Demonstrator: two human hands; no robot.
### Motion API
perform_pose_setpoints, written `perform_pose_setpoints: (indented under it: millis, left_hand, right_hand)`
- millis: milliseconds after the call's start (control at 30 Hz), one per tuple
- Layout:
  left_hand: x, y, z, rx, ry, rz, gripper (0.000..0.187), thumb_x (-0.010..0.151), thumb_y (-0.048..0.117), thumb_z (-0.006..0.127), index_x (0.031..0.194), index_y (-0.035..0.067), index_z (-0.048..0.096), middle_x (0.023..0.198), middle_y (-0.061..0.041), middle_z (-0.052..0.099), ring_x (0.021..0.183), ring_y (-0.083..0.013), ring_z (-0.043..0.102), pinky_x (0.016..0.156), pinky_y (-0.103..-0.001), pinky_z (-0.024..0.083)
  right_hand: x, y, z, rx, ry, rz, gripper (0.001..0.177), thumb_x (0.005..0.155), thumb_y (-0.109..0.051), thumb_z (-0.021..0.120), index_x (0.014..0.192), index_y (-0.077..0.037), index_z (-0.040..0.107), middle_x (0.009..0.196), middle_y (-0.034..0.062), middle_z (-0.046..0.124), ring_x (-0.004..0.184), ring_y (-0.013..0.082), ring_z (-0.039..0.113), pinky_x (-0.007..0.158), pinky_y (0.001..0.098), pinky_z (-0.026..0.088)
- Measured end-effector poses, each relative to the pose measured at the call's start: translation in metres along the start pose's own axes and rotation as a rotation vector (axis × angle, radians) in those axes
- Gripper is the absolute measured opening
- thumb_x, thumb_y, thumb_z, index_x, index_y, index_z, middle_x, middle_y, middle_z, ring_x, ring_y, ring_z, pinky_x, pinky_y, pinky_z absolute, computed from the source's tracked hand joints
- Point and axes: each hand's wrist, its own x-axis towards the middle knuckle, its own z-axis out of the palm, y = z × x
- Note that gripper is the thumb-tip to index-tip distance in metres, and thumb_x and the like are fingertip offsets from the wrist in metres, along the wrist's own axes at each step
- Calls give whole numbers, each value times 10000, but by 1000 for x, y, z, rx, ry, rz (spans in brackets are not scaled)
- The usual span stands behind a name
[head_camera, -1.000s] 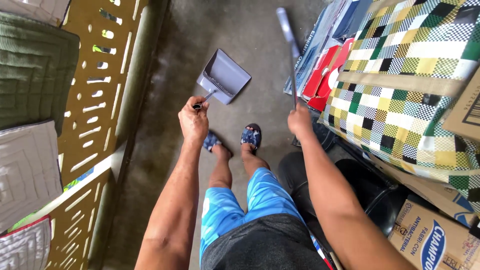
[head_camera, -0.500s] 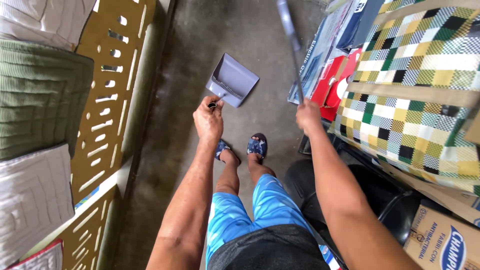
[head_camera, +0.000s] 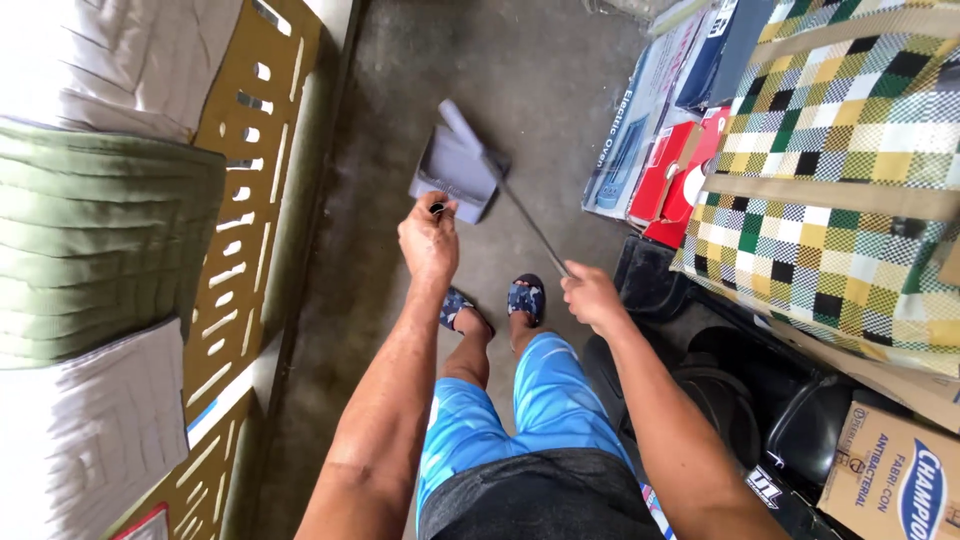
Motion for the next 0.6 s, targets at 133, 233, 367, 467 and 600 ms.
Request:
perform_pose_setpoints:
  millis: [133, 233, 367, 467, 600]
  left_hand:
    - [11, -3, -20, 20, 25, -12, 175, 915, 207, 770, 1043, 90, 743, 834, -165, 745, 741, -272, 721, 717, -392, 552]
    - [18, -11, -26, 19, 67, -14, 168, 935, 205, 757, 1044, 80, 733, 834, -168, 745, 716, -280, 723, 714, -389, 560]
    - [31, -15, -24, -23, 119, 63, 164, 938, 154, 773, 1052, 54, 711, 788, -145, 713, 685, -215, 656, 681, -339, 542]
    - [40, -16, -18, -69, 148, 64, 151, 943, 126, 778, 1048, 45, 706, 745, -115, 677, 661, -167, 592, 665, -301, 527]
    - [49, -6, -19, -119, 217, 89, 132, 945, 109, 761, 1040, 39, 700, 802, -78, 704, 693, -123, 619, 691, -279, 531]
  right_hand:
    - [55, -20, -14, 178, 77, -12, 377, 1097, -316, 535, 951, 26, 598, 620, 47, 515, 429, 155, 439, 345, 313, 286]
    - [102, -69, -20, -90, 257, -172, 130, 967, -122, 501, 875, -42, 546, 622, 64, 534, 439, 193, 496, 352, 364, 352]
    - [264, -71, -45, -505, 419, -313, 172, 902, -110, 579, 942, 38, 656, 770, 173, 663, 587, 309, 675, 485, 425, 525]
    - [251, -115, -21, -625, 316, -259, 214, 872, -55, 579, 999, 81, 684, 841, 291, 715, 704, 386, 721, 602, 457, 559]
    - [210, -128, -11, -828, 273, -608, 388, 875, -127, 626, 1226, 33, 662, 1044, 325, 683, 992, 467, 656, 834, 490, 540]
